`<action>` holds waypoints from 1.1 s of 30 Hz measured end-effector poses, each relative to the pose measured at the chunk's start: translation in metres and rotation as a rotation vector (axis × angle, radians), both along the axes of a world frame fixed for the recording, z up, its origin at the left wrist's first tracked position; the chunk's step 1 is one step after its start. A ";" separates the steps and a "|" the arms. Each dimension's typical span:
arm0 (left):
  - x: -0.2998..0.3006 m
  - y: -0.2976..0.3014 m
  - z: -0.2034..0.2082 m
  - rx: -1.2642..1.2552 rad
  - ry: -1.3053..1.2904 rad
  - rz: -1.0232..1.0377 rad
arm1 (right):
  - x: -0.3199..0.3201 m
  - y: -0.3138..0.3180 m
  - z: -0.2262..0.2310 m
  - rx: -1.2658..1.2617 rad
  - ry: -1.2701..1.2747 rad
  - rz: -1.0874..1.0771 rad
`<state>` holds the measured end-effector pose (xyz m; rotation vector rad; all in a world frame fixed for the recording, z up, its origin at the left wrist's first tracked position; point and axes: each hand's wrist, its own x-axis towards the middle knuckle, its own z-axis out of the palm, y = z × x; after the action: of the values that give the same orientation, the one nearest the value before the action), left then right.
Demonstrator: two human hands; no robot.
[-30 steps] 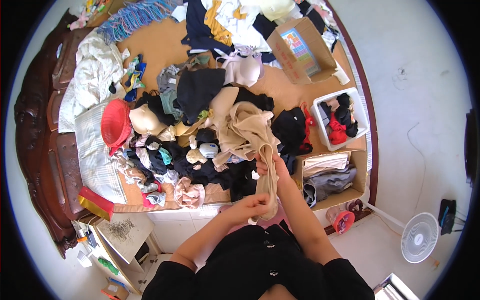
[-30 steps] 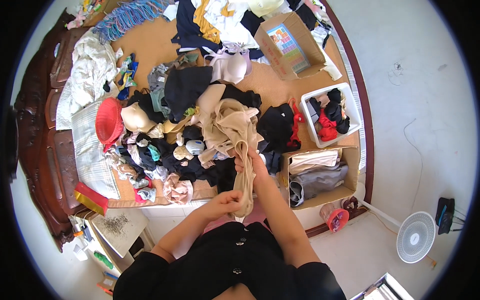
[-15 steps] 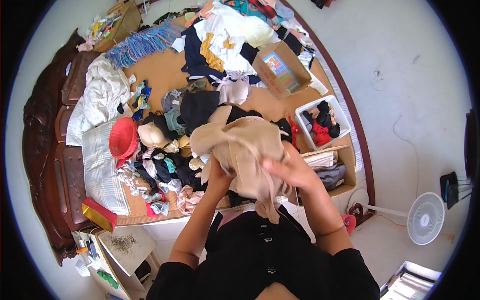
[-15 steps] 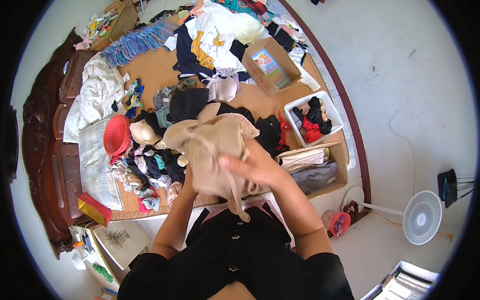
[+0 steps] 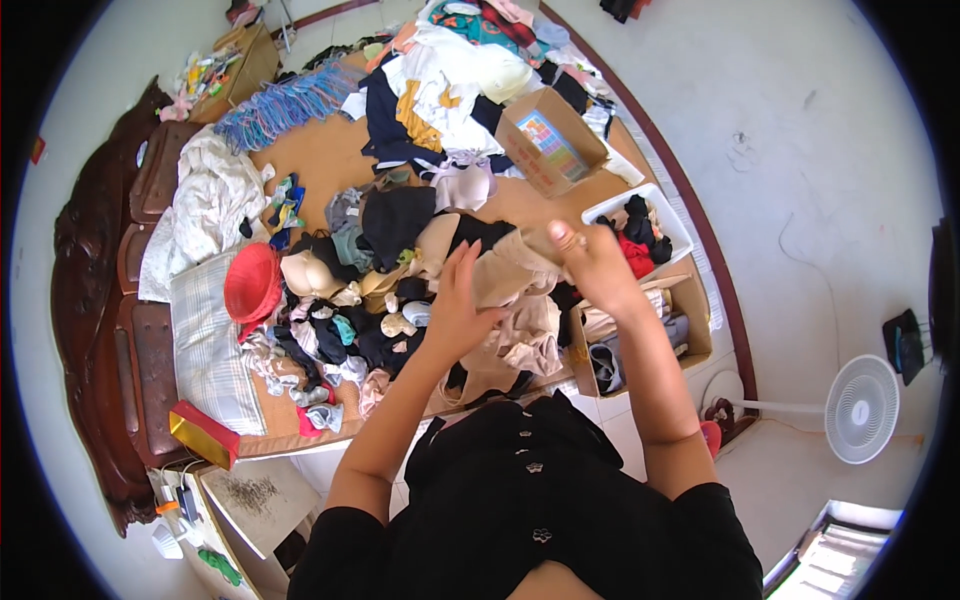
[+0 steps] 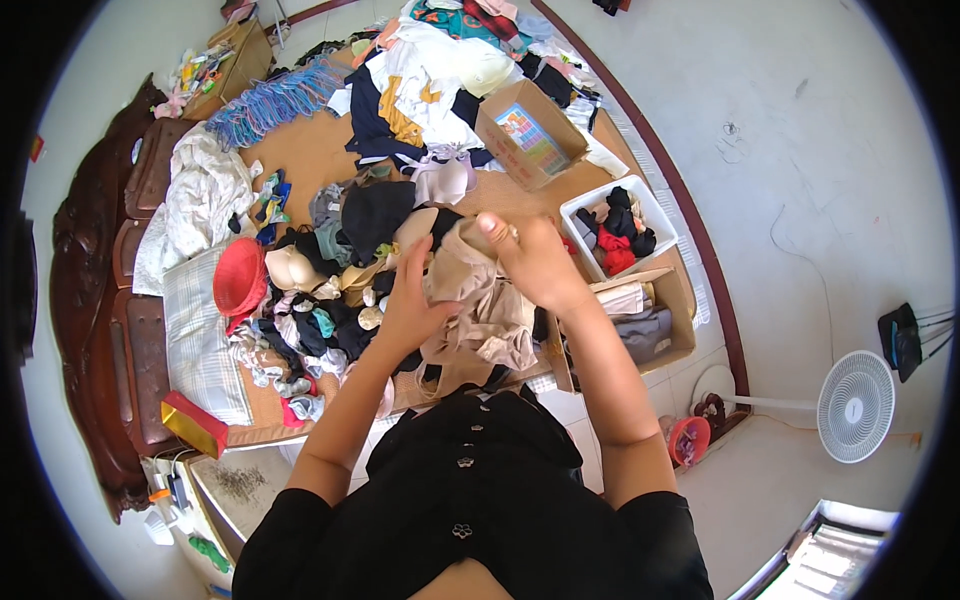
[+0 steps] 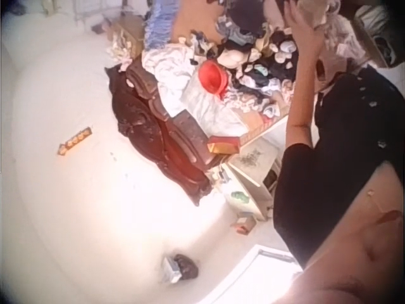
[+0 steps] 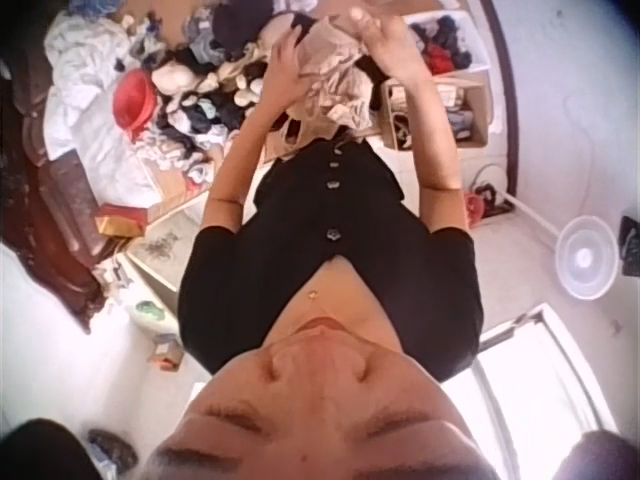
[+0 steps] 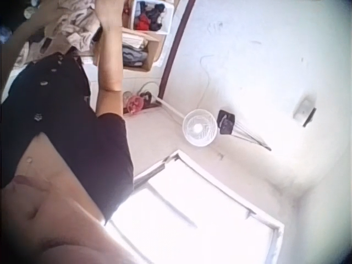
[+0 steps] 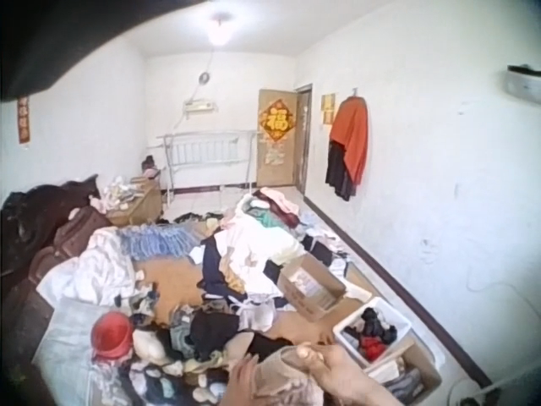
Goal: The person folds underwear, bras, and other small clothing items by hand and places them into a plastic bin and a cardboard box.
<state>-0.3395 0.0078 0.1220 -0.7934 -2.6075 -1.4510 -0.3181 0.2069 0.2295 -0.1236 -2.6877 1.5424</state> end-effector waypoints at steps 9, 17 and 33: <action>-0.036 0.012 0.021 0.027 -0.044 -0.087 | 0.022 0.044 0.053 -0.640 0.403 -0.319; 0.008 0.060 0.003 0.071 0.375 -0.106 | 0.039 0.039 0.031 -0.851 0.277 -0.411; -0.064 0.097 0.127 0.781 -0.789 -0.074 | 0.024 0.147 0.006 -0.868 0.701 -0.402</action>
<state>-0.4031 0.1047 0.2492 -0.2259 -1.9897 -2.9606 -0.2943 0.3537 0.2359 -0.1055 -1.2789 1.9812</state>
